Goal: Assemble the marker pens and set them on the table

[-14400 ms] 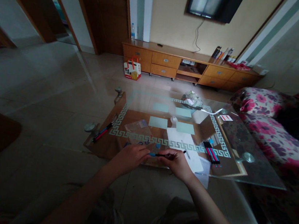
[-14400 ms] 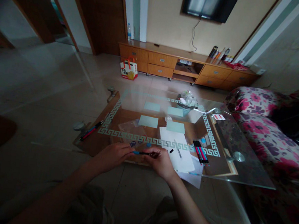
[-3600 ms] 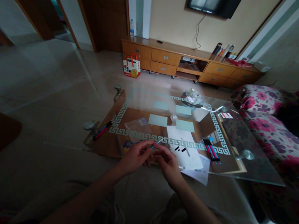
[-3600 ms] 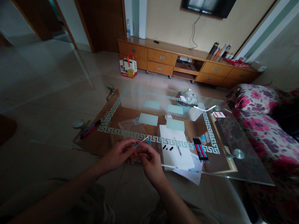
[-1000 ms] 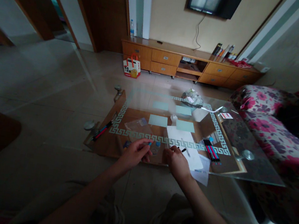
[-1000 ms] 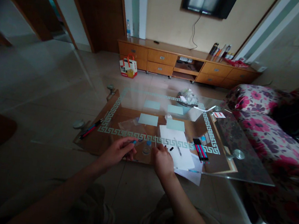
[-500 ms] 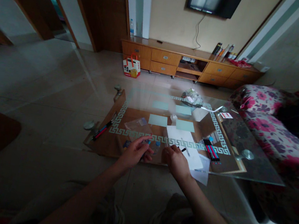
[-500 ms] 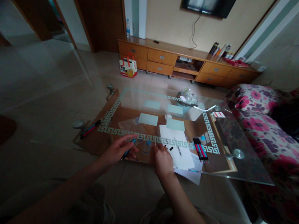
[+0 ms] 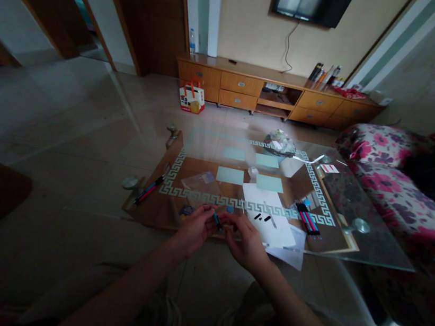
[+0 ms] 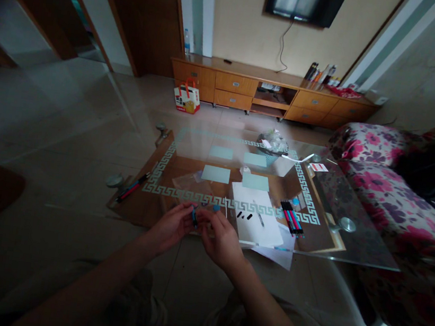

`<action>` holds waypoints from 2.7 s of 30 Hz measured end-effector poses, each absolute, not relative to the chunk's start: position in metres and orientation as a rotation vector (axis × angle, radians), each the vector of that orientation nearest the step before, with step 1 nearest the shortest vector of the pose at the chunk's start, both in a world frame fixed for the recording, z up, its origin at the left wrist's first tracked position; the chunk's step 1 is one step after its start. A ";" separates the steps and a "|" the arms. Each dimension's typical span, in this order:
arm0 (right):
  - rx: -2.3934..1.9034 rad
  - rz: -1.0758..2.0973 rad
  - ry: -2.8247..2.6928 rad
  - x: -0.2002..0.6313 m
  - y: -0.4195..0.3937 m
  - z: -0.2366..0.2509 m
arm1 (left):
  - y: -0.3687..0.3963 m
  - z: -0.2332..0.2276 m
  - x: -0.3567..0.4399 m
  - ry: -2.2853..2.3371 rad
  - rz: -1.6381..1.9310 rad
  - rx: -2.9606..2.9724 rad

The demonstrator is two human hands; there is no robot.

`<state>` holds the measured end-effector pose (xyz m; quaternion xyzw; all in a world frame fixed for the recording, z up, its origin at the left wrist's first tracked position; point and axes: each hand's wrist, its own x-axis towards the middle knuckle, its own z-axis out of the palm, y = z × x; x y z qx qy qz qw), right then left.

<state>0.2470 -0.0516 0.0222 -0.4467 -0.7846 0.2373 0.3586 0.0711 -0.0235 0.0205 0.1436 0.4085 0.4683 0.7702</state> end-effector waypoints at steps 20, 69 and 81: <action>-1.057 0.522 -1.979 0.247 -0.054 0.021 | -0.024 0.009 0.072 0.896 1.016 0.277; -1.719 0.319 -2.328 0.259 -0.041 0.008 | -0.007 -0.027 0.084 1.637 0.755 2.091; -1.742 0.346 -2.320 0.264 -0.043 0.008 | -0.007 -0.018 0.068 1.391 0.755 1.896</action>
